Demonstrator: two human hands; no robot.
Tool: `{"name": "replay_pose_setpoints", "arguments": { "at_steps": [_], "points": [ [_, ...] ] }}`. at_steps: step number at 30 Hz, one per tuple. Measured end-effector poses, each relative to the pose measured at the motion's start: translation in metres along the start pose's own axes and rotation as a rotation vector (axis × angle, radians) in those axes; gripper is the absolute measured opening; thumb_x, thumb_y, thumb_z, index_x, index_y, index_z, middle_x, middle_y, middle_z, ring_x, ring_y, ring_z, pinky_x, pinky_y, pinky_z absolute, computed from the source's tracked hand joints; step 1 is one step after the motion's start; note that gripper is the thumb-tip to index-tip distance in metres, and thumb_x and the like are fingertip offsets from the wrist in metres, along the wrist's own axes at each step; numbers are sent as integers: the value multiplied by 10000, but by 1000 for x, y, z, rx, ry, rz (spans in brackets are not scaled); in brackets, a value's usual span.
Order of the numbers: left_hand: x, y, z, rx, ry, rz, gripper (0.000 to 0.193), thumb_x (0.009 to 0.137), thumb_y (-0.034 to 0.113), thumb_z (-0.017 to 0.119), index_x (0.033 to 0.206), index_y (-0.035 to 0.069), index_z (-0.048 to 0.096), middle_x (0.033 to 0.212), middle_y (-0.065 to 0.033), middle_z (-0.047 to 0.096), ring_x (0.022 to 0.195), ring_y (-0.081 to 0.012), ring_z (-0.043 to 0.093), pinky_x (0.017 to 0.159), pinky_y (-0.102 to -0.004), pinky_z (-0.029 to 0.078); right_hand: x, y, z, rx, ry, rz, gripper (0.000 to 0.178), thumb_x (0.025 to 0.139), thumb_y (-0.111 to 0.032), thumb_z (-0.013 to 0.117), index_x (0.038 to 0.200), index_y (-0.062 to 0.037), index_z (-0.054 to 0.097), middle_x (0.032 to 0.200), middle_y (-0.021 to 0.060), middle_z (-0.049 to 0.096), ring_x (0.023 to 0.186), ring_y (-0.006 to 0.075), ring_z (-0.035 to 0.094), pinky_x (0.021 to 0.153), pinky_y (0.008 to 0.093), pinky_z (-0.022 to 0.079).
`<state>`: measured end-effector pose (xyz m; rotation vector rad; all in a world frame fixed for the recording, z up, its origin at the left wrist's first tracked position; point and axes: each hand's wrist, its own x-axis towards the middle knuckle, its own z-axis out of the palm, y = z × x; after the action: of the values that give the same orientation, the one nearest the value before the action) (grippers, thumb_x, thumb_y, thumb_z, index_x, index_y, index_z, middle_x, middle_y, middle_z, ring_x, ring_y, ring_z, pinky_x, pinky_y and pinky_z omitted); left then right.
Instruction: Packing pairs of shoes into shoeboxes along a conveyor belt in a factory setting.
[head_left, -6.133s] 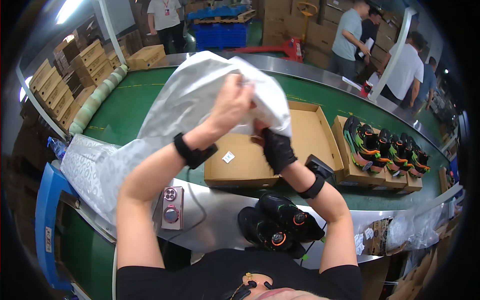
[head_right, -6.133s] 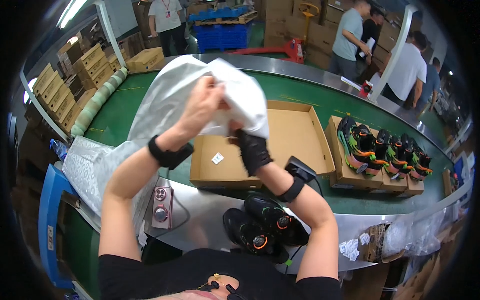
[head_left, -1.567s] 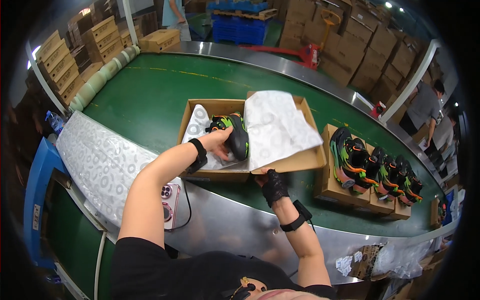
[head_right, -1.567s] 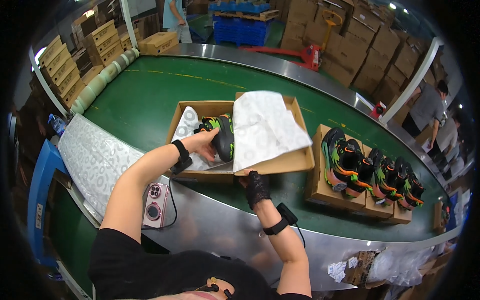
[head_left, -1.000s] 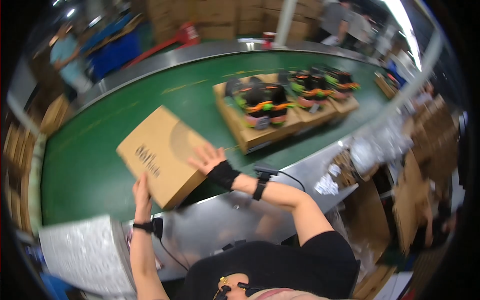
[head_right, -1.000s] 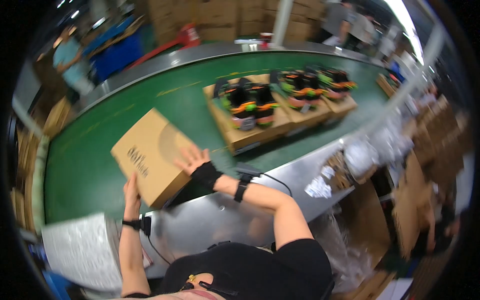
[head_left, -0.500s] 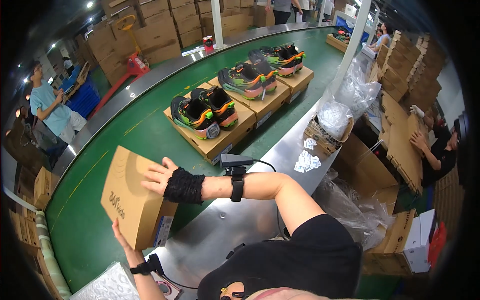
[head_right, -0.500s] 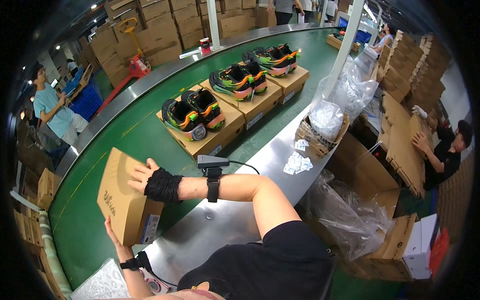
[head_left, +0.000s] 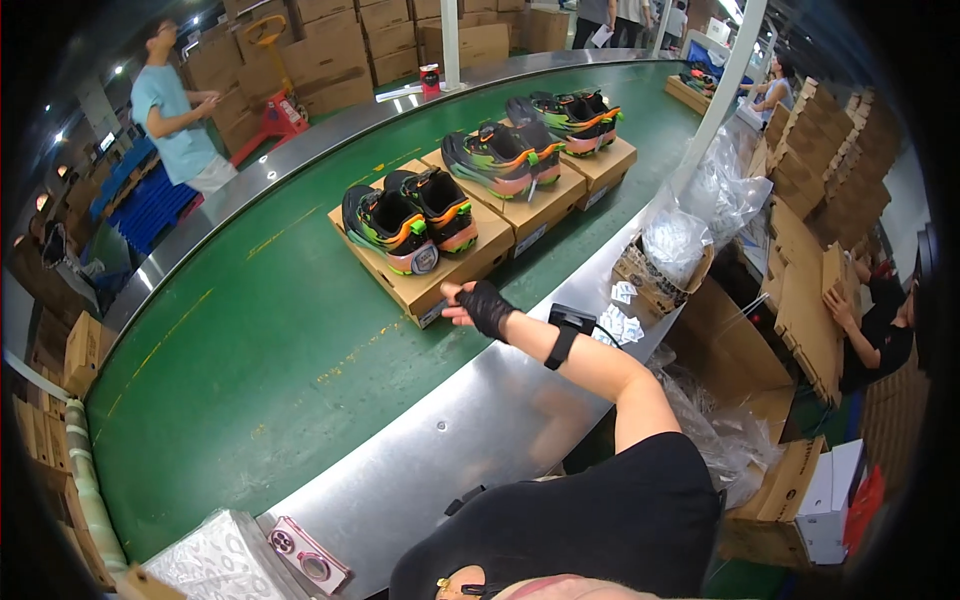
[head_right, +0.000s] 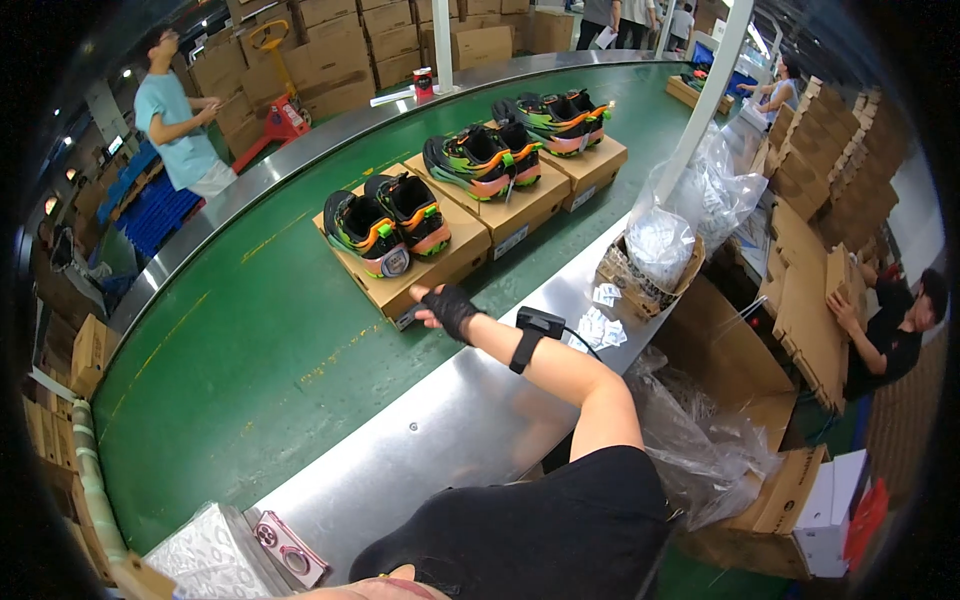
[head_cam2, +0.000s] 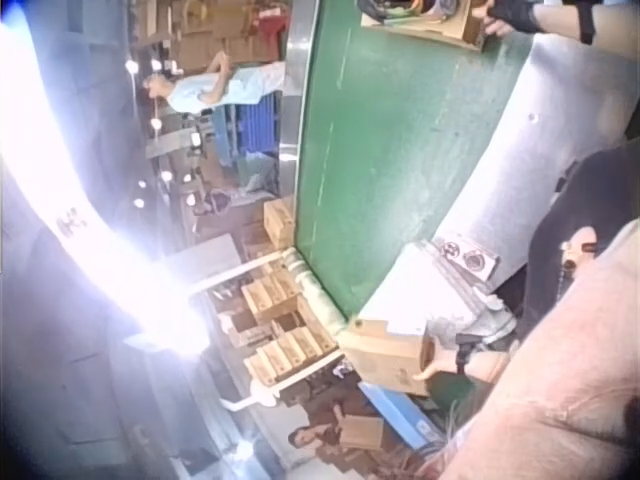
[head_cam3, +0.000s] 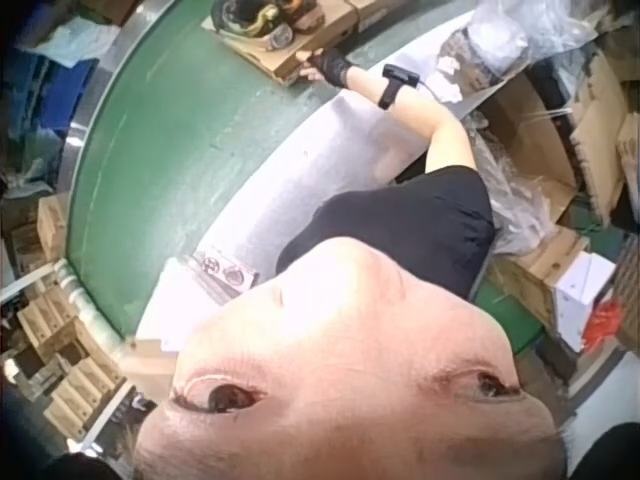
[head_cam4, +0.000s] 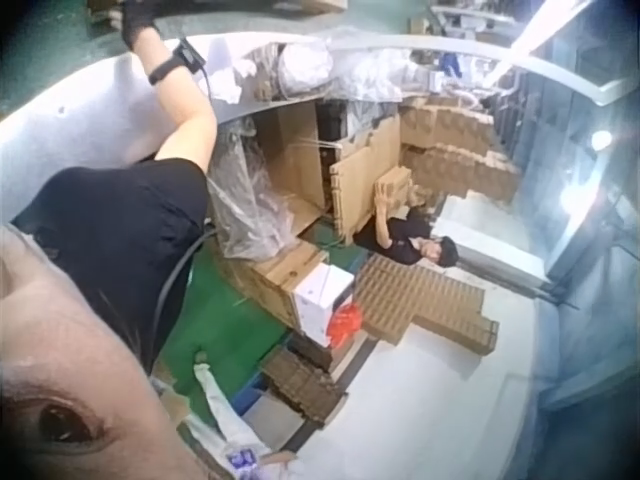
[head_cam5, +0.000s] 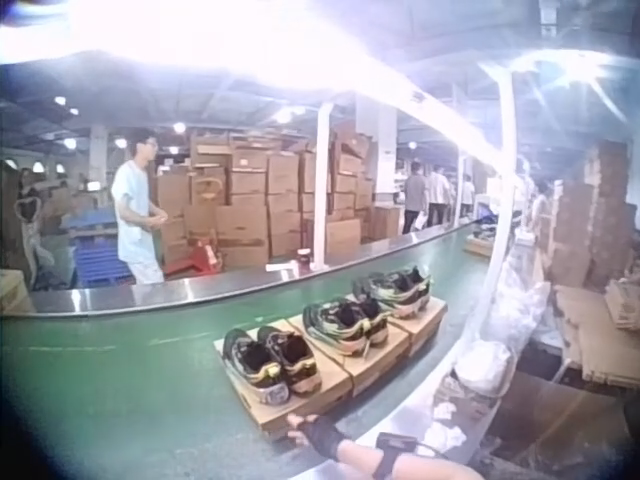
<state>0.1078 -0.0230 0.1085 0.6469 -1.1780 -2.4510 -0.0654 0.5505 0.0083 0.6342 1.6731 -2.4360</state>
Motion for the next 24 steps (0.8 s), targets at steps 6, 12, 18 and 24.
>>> {"name": "replay_pose_setpoints", "arguments": {
  "at_steps": [6,12,18,24],
  "points": [
    [10,6,-12,124,101,138,534,837,425,407,1247,87,360,1230,-123,413,1078,-268,452,888,-422,372,40,-10,4,145,281,29,477,711,-379,669,950,-2,501,919,150,523,608,238,546,477,319,472],
    [24,-4,-12,249,185,257,522,843,413,413,1244,84,360,1241,-115,404,1095,-258,440,892,-405,366,13,22,25,-86,210,7,470,738,-414,623,871,15,486,652,103,494,389,158,445,348,259,389],
    [18,-74,103,604,-289,215,426,842,301,512,1191,67,446,1133,-85,507,994,-194,494,842,-344,386,-57,84,87,-242,-120,40,512,711,-468,630,805,27,538,699,112,569,475,133,515,430,255,425],
    [10,-121,208,854,-571,521,293,825,139,574,1085,7,540,985,-59,548,906,-159,533,755,-248,420,-144,20,113,-313,-1067,195,305,835,-290,552,964,-14,562,862,72,603,779,159,610,631,249,481]
  ]
}}
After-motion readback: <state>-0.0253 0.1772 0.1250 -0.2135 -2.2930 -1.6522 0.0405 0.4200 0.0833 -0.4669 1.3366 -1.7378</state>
